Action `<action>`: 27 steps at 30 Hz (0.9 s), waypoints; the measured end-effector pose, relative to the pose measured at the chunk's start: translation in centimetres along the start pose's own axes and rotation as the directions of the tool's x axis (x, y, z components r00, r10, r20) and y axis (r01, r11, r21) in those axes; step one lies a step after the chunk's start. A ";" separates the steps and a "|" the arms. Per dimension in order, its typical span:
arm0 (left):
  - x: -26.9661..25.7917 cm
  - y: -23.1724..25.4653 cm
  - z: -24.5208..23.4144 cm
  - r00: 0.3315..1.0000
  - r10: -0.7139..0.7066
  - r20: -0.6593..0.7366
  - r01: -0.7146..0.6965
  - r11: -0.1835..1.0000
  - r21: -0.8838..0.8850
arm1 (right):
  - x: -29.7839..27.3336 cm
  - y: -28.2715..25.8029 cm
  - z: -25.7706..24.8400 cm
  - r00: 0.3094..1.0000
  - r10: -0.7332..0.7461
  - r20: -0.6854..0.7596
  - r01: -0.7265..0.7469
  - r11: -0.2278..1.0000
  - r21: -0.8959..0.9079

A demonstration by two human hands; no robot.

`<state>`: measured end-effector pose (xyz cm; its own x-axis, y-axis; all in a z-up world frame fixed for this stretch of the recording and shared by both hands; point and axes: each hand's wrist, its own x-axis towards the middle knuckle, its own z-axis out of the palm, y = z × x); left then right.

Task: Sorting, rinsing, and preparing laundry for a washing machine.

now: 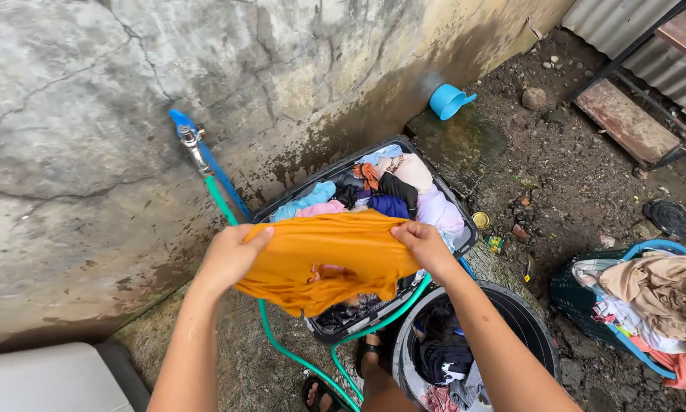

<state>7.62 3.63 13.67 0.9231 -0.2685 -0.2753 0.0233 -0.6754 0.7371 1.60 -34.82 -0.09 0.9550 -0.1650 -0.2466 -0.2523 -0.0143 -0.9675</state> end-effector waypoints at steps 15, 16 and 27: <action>18.6 -1.1 37.7 0.932 0.211 0.293 -0.313 0.878 0.363 | 13.8 30.0 -20.9 0.807 0.383 -0.449 -0.475 0.874 -0.107; 19.5 -0.8 40.0 0.903 0.285 0.322 -0.378 0.883 0.278 | 14.6 29.5 -21.5 0.818 0.301 -0.491 -0.421 0.895 -0.152; 32.1 -2.5 43.5 0.946 0.291 0.146 -0.289 0.957 -0.036 | 18.6 29.3 -1.3 0.977 -0.087 -0.194 0.013 0.935 -0.353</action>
<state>20.45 -33.22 -23.85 0.8237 -0.5505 -0.1361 -0.2304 -0.5442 0.8067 11.78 -39.60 -32.98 0.9247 -0.3516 -0.1460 -0.2788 -0.3641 -0.8887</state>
